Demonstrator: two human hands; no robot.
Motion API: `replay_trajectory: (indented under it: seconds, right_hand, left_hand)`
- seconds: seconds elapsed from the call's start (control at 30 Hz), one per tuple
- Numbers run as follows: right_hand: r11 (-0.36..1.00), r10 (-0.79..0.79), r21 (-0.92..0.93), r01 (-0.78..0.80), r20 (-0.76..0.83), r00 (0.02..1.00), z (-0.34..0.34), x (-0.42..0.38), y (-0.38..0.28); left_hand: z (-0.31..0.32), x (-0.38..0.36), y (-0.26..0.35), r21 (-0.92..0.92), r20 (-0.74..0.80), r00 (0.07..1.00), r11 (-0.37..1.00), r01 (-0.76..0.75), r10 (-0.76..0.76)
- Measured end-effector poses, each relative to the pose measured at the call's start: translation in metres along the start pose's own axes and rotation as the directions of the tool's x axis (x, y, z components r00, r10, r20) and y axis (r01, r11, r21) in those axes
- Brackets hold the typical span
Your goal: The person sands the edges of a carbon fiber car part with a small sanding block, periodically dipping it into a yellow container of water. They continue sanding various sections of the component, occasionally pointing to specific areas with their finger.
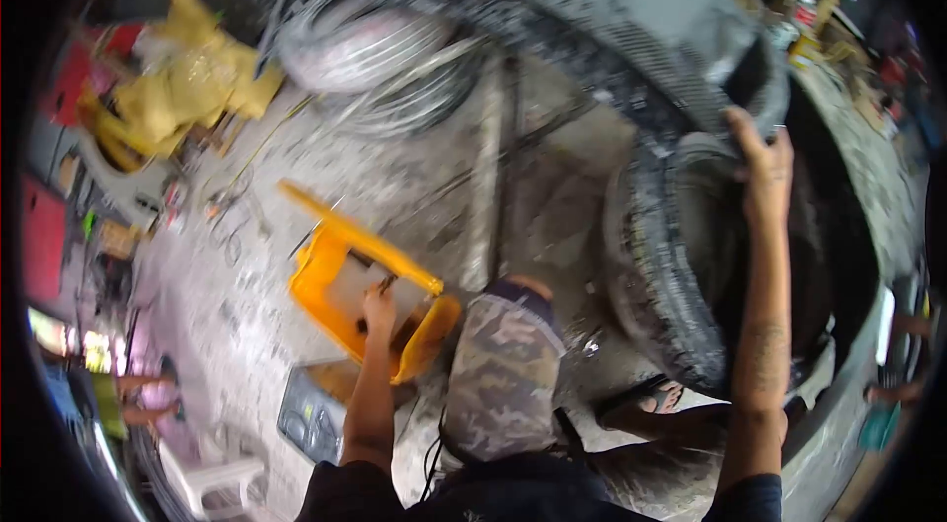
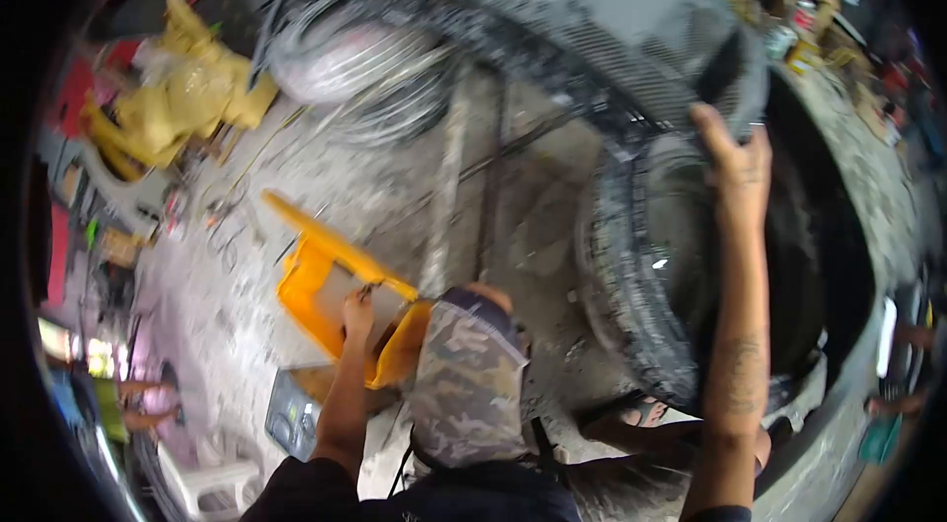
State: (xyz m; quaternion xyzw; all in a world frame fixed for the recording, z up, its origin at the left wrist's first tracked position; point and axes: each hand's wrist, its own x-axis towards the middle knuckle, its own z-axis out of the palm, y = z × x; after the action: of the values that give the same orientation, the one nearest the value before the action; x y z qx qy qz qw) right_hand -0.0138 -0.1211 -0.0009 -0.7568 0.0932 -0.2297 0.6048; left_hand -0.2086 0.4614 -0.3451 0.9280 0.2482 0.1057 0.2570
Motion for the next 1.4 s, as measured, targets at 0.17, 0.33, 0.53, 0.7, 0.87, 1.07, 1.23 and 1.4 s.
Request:
replay_trajectory:
  seconds: [0.17, 0.33, 0.53, 0.7, 0.87, 1.07, 1.23, 1.4]
  right_hand:
    - [0.997, -0.012, 0.077, 0.004, 0.109, 0.994, -0.011, 0.002, 0.002]
    - [0.981, -0.023, 0.192, -0.025, 0.242, 0.970, -0.020, 0.007, 0.015]
    - [0.958, -0.079, 0.288, 0.018, 0.199, 0.977, -0.011, 0.008, 0.015]
    - [0.913, -0.063, 0.407, 0.002, 0.139, 0.988, -0.003, 0.004, 0.018]
    - [0.901, -0.140, 0.417, 0.120, 0.019, 0.990, 0.007, 0.006, 0.030]
    - [0.905, -0.101, 0.415, 0.096, -0.010, 0.995, 0.011, 0.011, 0.036]
    - [0.831, 0.020, 0.555, -0.045, 0.052, 0.998, 0.010, 0.009, 0.035]
    - [0.703, 0.098, 0.706, -0.092, 0.032, 0.995, 0.019, 0.013, 0.035]
  left_hand:
    - [0.109, 0.022, -0.098, 0.505, 0.603, 0.796, 0.745, -0.435, 0.056]
    - [0.078, 0.013, -0.070, -0.437, 0.065, 0.939, 0.856, -0.277, 0.337]
    - [-0.081, 0.024, -0.075, -0.410, 0.028, 0.992, 0.907, -0.100, 0.122]
    - [-0.249, 0.015, 0.208, 0.092, 0.122, 0.885, 0.883, -0.460, 0.449]
    - [-0.236, 0.012, 0.465, 0.102, 0.304, 0.579, 0.578, -0.810, 0.757]
    - [-0.145, -0.018, 0.651, 0.003, 0.219, 0.122, 0.125, -0.992, 0.968]
    - [-0.114, -0.007, 0.648, -0.130, -0.024, 0.267, 0.262, -0.956, 0.963]
    - [-0.035, -0.021, 0.640, -0.310, -0.301, 0.307, 0.212, -0.927, 0.903]
